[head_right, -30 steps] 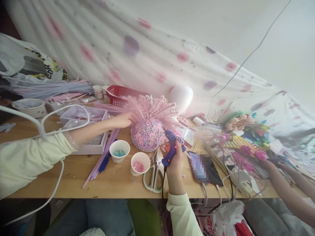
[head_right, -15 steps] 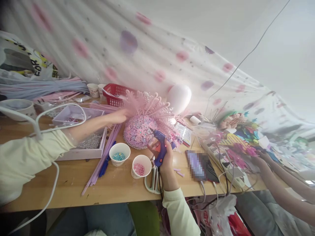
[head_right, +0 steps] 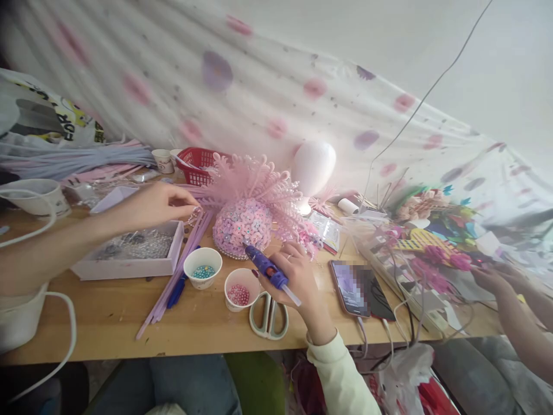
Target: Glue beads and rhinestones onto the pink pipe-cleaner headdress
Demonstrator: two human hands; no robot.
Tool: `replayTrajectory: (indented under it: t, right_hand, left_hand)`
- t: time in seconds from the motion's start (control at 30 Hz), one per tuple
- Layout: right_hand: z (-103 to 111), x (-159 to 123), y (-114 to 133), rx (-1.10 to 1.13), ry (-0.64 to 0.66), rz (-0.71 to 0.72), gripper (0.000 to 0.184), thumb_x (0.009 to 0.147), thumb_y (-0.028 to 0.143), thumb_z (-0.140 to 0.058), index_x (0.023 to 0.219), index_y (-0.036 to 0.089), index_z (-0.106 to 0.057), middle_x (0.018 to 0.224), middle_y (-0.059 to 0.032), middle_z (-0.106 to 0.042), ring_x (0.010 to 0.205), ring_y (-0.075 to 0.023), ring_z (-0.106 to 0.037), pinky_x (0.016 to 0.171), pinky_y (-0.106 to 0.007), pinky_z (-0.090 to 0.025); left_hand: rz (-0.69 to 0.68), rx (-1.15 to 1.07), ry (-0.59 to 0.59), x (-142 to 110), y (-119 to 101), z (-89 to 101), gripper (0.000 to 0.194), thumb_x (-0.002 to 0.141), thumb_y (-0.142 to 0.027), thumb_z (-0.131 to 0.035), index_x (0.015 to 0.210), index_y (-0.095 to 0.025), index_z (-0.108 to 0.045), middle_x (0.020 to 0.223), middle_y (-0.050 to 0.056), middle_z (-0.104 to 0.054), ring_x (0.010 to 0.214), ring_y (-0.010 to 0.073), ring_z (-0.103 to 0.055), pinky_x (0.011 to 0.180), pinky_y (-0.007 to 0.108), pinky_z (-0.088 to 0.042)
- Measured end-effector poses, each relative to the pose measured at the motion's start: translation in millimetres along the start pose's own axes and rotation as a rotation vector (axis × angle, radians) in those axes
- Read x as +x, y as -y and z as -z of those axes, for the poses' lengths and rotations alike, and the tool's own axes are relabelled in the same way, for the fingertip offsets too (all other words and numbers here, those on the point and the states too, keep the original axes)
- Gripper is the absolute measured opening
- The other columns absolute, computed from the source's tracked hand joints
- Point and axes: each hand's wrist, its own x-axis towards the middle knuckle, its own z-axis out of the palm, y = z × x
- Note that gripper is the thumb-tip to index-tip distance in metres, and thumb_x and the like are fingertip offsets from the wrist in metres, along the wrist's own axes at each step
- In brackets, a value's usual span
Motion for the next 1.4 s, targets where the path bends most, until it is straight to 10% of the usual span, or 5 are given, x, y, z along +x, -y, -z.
replayTrajectory:
  t: [0.2,0.37,0.8,1.17,1.4]
  right_hand:
    - [-11.2,5.3,-7.7,-0.117,0.057,0.116,0.016,0.086,0.036,-0.071,0.078,0.027,-0.061,0.067,-0.0018,-0.061,0.071,-0.0243,-0.055,0.071,-0.039,-0.041]
    - [-12.3,6.0,-6.4,-0.112,0.012,0.141,0.012,0.089,0.033,-0.069,0.082,0.027,-0.062,0.07,-0.0021,-0.062,0.071,-0.0235,-0.056,0.068,-0.038,-0.042]
    - [-18.4,4.0,-9.2,0.079,-0.039,0.035,0.013,0.087,0.033,-0.068,0.077,0.026,-0.063,0.07,-0.0004,-0.06,0.064,-0.0194,-0.055,0.056,-0.033,-0.039]
    - [7.1,6.8,-11.4,-0.104,0.042,0.207,0.003,0.09,0.024,-0.063,0.088,0.023,-0.061,0.07,-0.0018,-0.062,0.072,-0.0213,-0.06,0.062,-0.033,-0.047]
    - [-7.5,14.9,-11.2,-0.026,-0.019,0.241,0.009,0.09,0.028,-0.063,0.086,0.022,-0.058,0.065,0.0011,-0.056,0.063,-0.0174,-0.053,0.061,-0.033,-0.043]
  left_hand:
    - [0.176,0.251,-0.018,-35.5,44.0,39.2,0.021,0.087,-0.032,-0.059,0.084,-0.02,-0.076,0.071,-0.004,-0.076,0.07,0.0144,-0.063,0.068,0.024,-0.041]
    - [0.14,0.105,0.292,-52.6,65.4,45.1,0.022,0.084,-0.025,-0.053,0.083,-0.019,-0.074,0.081,-0.001,-0.08,0.076,0.0154,-0.069,0.074,0.025,-0.048]
    - [-0.399,0.161,0.459,-50.4,-28.6,-27.3,0.03,0.101,-0.018,-0.049,0.094,-0.023,-0.078,0.098,0.004,-0.079,0.096,0.0211,-0.071,0.088,0.031,-0.05]
    - [-0.247,0.094,0.262,-56.5,18.7,6.2,0.026,0.098,-0.027,-0.053,0.102,-0.025,-0.078,0.105,0.002,-0.078,0.095,0.0214,-0.07,0.09,0.035,-0.051]
    - [-0.333,0.307,0.281,-41.3,-7.5,-40.5,0.022,0.092,-0.018,-0.063,0.088,-0.026,-0.083,0.111,0.008,-0.069,0.113,0.03,-0.058,0.101,0.048,-0.045]
